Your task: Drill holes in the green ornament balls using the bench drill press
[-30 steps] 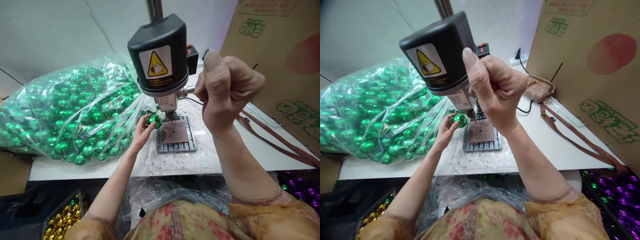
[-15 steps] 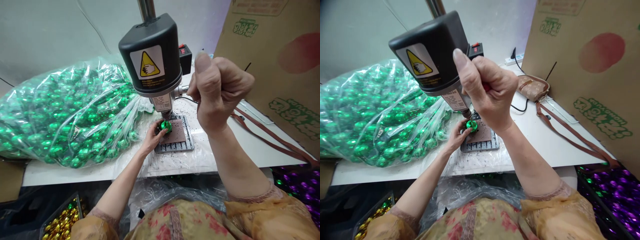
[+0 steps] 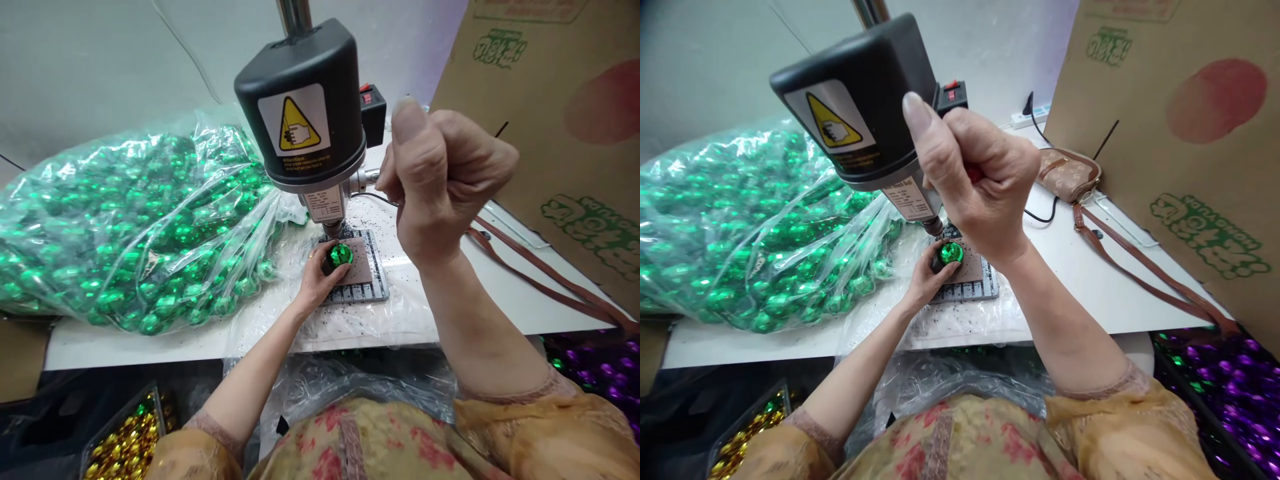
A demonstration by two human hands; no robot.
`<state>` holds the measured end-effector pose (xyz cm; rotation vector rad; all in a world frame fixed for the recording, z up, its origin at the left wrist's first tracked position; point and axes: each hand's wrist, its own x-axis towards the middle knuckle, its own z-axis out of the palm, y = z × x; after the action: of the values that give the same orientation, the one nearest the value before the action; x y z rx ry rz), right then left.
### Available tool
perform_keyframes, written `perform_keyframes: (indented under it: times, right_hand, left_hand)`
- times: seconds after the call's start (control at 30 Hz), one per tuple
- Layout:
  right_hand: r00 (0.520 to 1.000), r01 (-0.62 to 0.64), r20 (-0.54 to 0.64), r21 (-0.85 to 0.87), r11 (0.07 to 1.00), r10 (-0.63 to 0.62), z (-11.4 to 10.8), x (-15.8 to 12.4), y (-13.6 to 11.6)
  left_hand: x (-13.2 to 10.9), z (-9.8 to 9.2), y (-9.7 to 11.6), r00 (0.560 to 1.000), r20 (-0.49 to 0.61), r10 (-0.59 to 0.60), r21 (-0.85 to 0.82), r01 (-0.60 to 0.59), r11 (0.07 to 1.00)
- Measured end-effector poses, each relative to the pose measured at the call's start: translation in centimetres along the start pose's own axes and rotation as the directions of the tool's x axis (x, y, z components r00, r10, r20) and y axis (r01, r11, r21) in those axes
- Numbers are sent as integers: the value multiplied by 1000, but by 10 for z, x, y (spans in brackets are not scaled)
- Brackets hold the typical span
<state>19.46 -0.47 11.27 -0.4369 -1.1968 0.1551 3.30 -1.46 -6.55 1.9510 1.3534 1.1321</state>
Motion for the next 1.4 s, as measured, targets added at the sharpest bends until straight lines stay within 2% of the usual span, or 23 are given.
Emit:
perform_keyframes:
  times: [0.1, 0.33, 0.53, 0.7, 0.9, 1.17, 1.4]
  right_hand:
    - [998, 60, -20, 3, 998, -60, -1, -4, 3]
    - [996, 75, -52, -72, 995, -79, -4, -17, 14]
    - [975, 198, -108, 16, 980, -196, -2, -19, 22]
    - [966, 231, -126, 15, 973, -227, -3, -24, 24]
    - [940, 287, -201, 31, 957, -276, -3, -30, 31]
    - [949, 275, -175, 43, 960, -264, -6, -36, 31]
    - [938, 339, -107, 101, 935, -329, -11, -38, 39]
  left_hand:
    - [0, 2, 0, 1000, -5, -19, -7, 19, 1000]
    - [0, 1, 2, 999, 10, -40, -19, 41, 999]
    - [0, 2, 1, 999, 4, -42, -26, 42, 999]
    - [-1, 2, 1, 1000, 3, -29, -23, 29, 999]
    - [-3, 1, 1, 999, 18, -34, -5, 34, 999]
    - [-1, 3, 2, 999, 8, -35, -33, 35, 999]
    - [-1, 2, 5, 1000, 4, -24, -38, 24, 999]
